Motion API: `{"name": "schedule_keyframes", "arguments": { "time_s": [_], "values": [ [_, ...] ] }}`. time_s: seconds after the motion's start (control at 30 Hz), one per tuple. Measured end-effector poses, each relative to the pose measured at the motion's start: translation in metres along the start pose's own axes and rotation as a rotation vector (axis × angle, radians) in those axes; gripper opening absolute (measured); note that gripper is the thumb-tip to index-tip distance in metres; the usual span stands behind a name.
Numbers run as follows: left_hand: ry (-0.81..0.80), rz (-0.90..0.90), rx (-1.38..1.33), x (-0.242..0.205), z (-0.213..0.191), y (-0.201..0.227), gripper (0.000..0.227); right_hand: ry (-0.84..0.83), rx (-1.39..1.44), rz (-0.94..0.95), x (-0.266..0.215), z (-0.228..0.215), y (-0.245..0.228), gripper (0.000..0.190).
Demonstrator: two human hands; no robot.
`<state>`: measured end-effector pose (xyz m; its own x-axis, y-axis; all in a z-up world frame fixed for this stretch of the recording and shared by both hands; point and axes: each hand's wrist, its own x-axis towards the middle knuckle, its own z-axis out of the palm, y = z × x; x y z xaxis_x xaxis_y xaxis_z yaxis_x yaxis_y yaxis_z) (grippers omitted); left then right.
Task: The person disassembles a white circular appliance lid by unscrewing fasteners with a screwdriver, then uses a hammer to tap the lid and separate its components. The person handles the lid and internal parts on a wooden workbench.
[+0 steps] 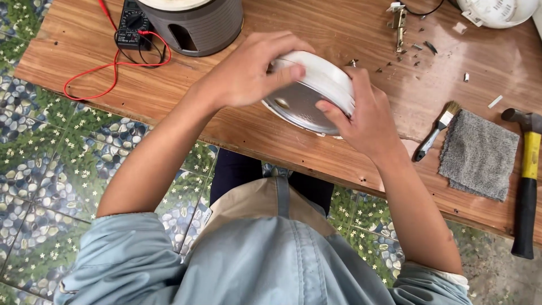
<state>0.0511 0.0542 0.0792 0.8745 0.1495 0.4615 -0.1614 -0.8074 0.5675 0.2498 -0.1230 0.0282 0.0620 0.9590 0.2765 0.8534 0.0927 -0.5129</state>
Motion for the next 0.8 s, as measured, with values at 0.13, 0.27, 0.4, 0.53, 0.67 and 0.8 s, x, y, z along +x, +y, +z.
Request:
{"name": "schedule_keyframes", "arguments": {
  "time_s": [0.13,0.27,0.4,0.53,0.67,0.8],
  "values": [
    [-0.050,-0.026,0.029,-0.016,0.002,0.006,0.059,-0.003,0.034,-0.075,-0.004,-0.013,-0.020,0.065],
    [-0.019,0.034,-0.056,-0.019,0.002,0.006,0.053,-0.116,0.209,0.001,0.002,-0.034,-0.034,0.056],
    [0.005,0.065,-0.105,-0.019,0.005,0.000,0.054,-0.233,0.331,0.104,0.005,-0.034,-0.025,0.065],
    [-0.029,0.062,-0.155,-0.017,0.001,-0.002,0.056,-0.261,0.378,0.107,0.008,-0.026,-0.017,0.073],
    [-0.109,0.028,-0.152,-0.013,-0.008,-0.001,0.057,-0.205,0.420,0.040,0.013,-0.024,-0.024,0.071],
    [-0.354,-0.124,0.003,0.004,-0.016,0.004,0.080,-0.232,0.414,0.033,0.022,-0.025,-0.024,0.066]
  ]
}}
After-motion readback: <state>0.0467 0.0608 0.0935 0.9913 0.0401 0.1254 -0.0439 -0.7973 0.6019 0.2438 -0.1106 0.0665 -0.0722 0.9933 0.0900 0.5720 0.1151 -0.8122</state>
